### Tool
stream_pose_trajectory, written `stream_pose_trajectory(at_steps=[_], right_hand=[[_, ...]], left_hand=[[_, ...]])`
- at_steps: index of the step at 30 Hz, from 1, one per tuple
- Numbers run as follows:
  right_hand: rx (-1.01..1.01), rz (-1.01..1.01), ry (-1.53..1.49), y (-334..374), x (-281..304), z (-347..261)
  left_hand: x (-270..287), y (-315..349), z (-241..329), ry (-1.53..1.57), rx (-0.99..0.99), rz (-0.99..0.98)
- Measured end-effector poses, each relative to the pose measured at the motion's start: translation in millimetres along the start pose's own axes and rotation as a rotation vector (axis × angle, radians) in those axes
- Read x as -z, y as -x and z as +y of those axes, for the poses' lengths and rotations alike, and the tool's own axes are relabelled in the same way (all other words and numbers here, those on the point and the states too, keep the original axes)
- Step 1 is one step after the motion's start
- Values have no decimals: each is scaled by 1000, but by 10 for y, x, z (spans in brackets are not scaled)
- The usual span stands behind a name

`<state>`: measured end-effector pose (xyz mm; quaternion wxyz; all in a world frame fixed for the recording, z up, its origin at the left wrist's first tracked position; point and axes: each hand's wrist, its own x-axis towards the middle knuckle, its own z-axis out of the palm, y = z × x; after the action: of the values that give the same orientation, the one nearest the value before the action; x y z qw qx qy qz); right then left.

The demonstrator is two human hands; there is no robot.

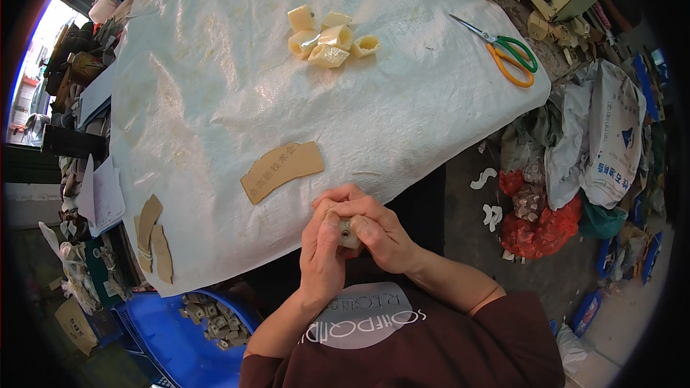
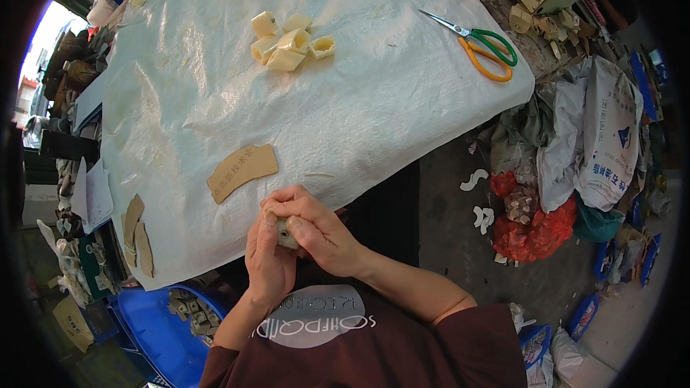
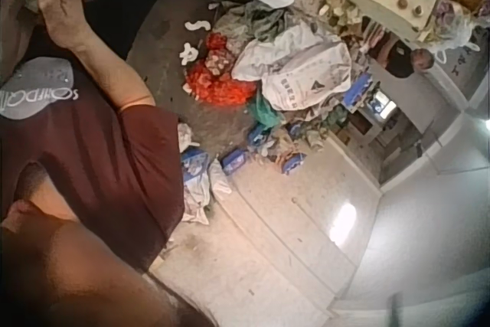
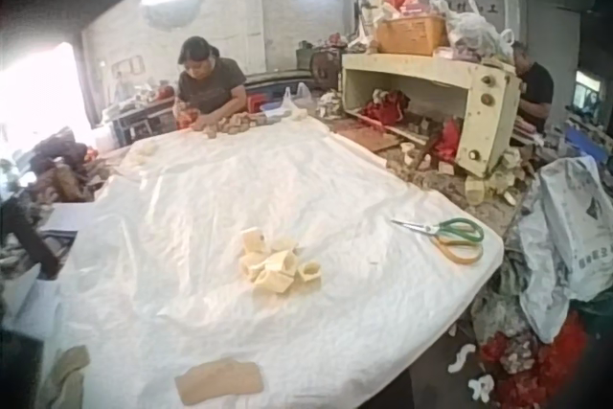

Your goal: The person wraps small beige plastic components with brown paper strips. They pick up a component, wrap it with a paper strip, and place the finished item into a blue bin. The process is repeated for multiple components throughout the video.

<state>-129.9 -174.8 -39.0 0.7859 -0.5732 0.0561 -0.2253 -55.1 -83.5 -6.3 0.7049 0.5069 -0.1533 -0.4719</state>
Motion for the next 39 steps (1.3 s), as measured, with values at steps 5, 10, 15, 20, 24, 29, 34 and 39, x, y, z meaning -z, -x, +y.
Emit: stream_pose_trajectory(at_steps=[5,10,15,20,24,29,34,39], right_hand=[[-210,119,12,-116,101,-219],[56,19,291,-129,211,-284],[58,-38,493,-106,155,-361],[-46,60,326,-111,125,-270],[-53,95,278,-100,133,-211],[-96,86,189,-88,138,-222],[-83,68,221,-39,120,-226],[-31,43,250,-7,91,-206]], left_hand=[[82,-97,13,374,82,-235],[16,-36,180,313,137,-58],[142,-46,153,420,144,-101],[140,-25,81,341,160,-59],[92,-17,63,355,162,-44],[63,-20,61,335,178,-9],[56,11,10,236,179,16],[-29,28,21,273,171,110]])
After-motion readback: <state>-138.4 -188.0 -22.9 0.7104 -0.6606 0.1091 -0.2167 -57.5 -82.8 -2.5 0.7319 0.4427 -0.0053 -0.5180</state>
